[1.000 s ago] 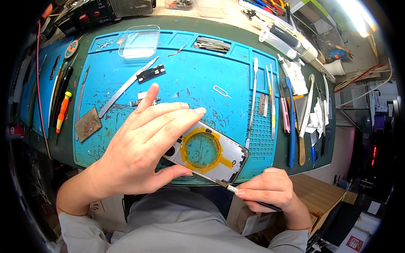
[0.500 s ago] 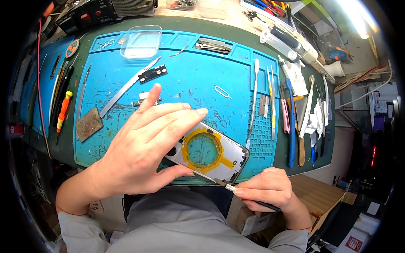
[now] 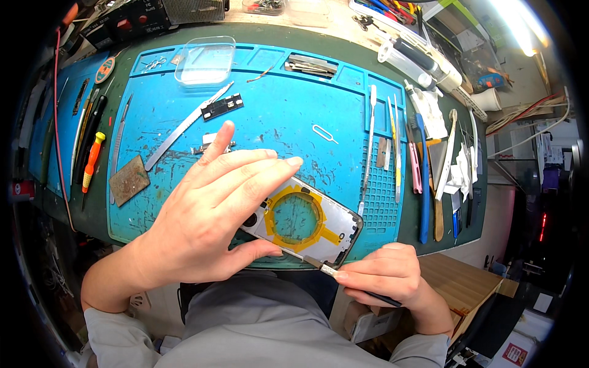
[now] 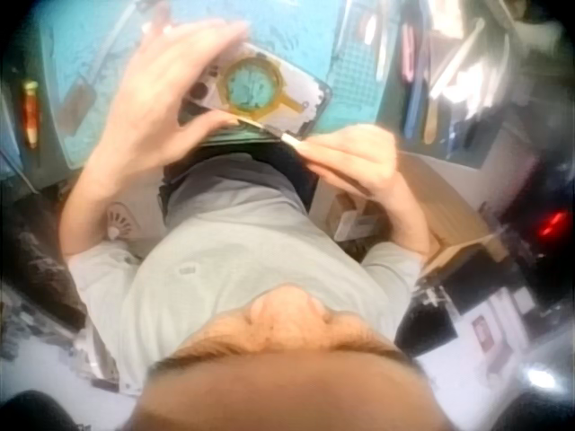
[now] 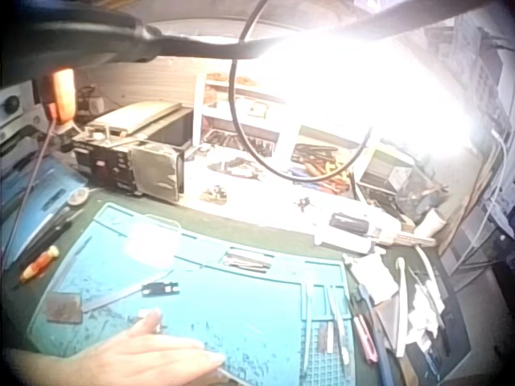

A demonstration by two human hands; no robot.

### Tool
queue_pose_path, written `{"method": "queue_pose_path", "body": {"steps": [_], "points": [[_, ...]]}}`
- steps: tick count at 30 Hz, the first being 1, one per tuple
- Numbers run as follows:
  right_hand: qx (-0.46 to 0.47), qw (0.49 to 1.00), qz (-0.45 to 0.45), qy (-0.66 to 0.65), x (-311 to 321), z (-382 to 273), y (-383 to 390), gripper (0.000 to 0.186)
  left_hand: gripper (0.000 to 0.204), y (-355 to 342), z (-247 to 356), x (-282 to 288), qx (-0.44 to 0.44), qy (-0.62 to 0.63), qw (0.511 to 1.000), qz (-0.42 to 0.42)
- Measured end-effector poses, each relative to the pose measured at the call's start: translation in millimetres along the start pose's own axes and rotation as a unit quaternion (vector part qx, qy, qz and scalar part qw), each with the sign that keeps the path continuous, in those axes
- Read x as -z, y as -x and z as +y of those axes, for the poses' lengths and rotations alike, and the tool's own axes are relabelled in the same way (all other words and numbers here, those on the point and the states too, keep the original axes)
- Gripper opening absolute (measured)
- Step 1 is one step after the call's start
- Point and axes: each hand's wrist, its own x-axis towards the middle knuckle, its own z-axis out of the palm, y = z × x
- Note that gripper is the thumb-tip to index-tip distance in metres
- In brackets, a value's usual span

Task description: The person uses a small brush to clean the interior of a disassembled smartphone back housing, focusing on the camera module area and adhesive residue. They then pick up a small component from a plastic bag and place it on the workbench.

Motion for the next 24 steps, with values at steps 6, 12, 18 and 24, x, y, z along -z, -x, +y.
{"method": "queue_pose_path", "body": {"steps": [6,12,18,24], "points": [[-0.001,1.000,0.016,-0.018,-1.0,1.8,0.3,0.037,0.088,0.9,-0.9,-0.1,-0.005,0.002,1.000,0.005],[-0.009,1.000,0.008,-0.013,-1.1,-0.2,-2.3,0.037,0.087,1.1,-1.6,-1.3,-0.006,0.005,1.000,0.008],[-0.010,1.000,-0.004,0.001,0.0,-0.9,-5.1,0.037,0.087,1.6,-1.4,-0.9,-0.004,0.007,1.000,0.007],[-0.007,1.000,-0.007,0.016,-0.3,-1.3,-7.2,0.037,0.089,1.3,-2.0,-1.8,-0.007,0.015,1.000,0.011]]}}
